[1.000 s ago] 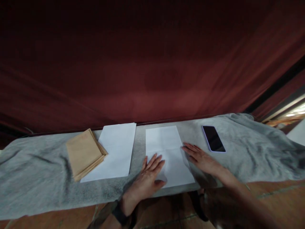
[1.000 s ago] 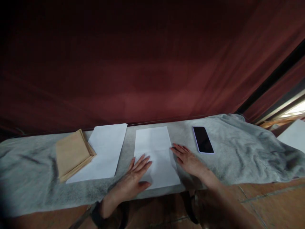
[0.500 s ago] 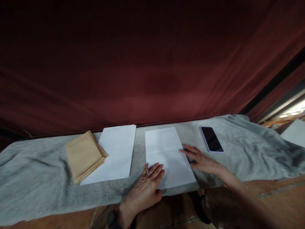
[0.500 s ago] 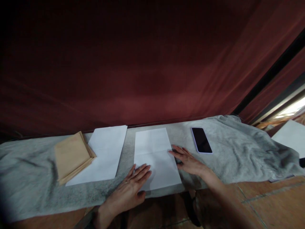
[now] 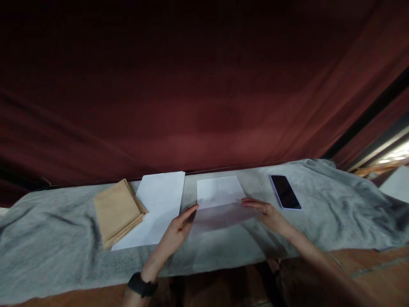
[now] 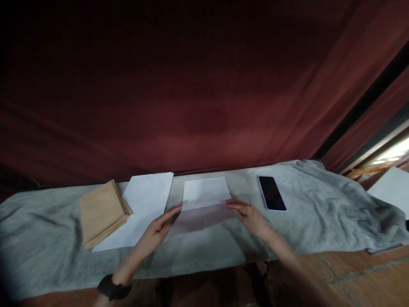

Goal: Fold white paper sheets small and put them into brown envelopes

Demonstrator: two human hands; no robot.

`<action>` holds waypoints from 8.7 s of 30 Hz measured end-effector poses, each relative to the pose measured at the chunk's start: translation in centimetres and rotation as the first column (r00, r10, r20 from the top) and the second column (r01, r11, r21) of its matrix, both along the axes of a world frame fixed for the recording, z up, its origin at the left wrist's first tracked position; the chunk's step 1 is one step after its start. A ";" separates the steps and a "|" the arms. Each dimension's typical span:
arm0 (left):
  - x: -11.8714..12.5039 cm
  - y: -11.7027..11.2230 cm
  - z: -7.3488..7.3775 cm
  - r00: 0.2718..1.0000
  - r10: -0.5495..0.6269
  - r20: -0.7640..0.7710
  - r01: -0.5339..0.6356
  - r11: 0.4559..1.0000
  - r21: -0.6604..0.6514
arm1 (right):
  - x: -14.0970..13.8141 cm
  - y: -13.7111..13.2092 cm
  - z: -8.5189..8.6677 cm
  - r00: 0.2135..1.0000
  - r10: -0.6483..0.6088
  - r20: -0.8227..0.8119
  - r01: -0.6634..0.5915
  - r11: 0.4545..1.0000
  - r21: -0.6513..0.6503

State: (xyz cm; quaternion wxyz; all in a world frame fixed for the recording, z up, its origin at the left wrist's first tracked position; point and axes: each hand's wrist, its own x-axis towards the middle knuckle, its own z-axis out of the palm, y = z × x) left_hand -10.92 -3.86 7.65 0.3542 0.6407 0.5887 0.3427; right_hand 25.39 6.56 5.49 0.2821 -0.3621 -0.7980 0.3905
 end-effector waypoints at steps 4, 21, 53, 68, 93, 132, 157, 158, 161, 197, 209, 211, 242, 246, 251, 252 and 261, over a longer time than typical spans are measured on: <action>0.1 1.5 -1.7 0.975 0.165 0.149 -0.145 0.980 -0.138 | -0.8 -0.2 0.8 0.974 -0.207 -0.093 0.186 0.962 -0.199; 4.8 4.1 -3.1 0.956 0.279 -0.089 -0.284 0.958 -0.046 | -1.7 0.8 -2.1 0.814 -0.424 0.396 0.407 0.904 0.132; 5.3 0.6 -0.7 0.789 0.140 -0.599 -0.328 0.919 -0.217 | -3.9 -2.1 -0.9 0.690 -0.299 0.659 0.202 0.954 0.221; 11.7 0.7 -6.1 0.691 0.090 -0.717 0.183 0.938 0.293 | -10.2 -3.8 -2.0 0.944 -0.198 0.266 0.099 0.934 0.343; 9.8 3.5 -7.0 0.642 0.271 -0.717 -0.114 0.959 0.260 | -12.8 -2.4 -4.6 0.805 -0.334 0.491 0.038 0.854 0.519; 15.5 2.7 -6.9 0.613 0.155 -0.775 0.039 0.974 0.225 | -8.1 -1.5 -6.7 0.667 -0.627 0.403 0.277 0.711 0.646; 13.7 4.2 -7.1 0.550 0.125 -0.826 0.160 0.955 0.251 | -9.6 -2.4 -6.3 0.818 -0.369 0.442 0.019 0.785 0.619; 13.7 4.1 -6.9 0.547 0.130 -0.827 0.159 0.954 0.254 | -9.2 -2.3 -6.3 0.815 -0.365 0.450 0.000 0.777 0.630; 13.8 3.8 -6.7 0.532 0.148 -0.833 0.168 0.946 0.276 | -8.5 -2.2 -6.4 0.801 -0.366 0.473 -0.027 0.768 0.640; 9.3 3.2 -6.6 0.580 0.324 -0.747 -0.134 0.943 0.304 | -5.4 -1.8 -6.3 0.698 -0.617 0.364 0.255 0.690 0.678; 12.8 3.6 -6.7 0.617 0.191 -0.764 0.053 0.958 0.282 | -11.0 -3.4 -4.5 0.853 -0.265 0.450 0.019 0.877 0.480; 12.7 3.7 -6.8 0.610 0.192 -0.769 0.049 0.959 0.279 | -11.0 -3.3 -4.4 0.833 -0.292 0.469 0.036 0.876 0.481; 12.0 3.1 -5.0 0.624 0.188 -0.758 -0.016 0.973 0.228 | -5.0 -0.2 -6.7 0.710 -0.611 0.348 0.202 0.651 0.732; 12.0 3.1 -5.0 0.634 0.176 -0.753 -0.007 0.975 0.222 | -7.6 -1.4 -6.0 0.830 -0.398 0.390 0.072 0.771 0.633; 11.6 3.2 -5.2 0.617 0.150 -0.773 0.007 0.980 0.197 | -10.0 -2.9 -5.6 0.844 -0.270 0.464 -0.047 0.824 0.565; 11.5 3.2 -5.3 0.611 0.150 -0.777 0.011 0.980 0.198 | -10.0 -2.9 -5.6 0.835 -0.287 0.469 -0.035 0.824 0.566; 10.5 3.5 -6.0 0.594 0.177 -0.785 -0.009 0.977 0.213 | -9.3 -2.5 -5.5 0.792 -0.408 0.455 0.099 0.820 0.563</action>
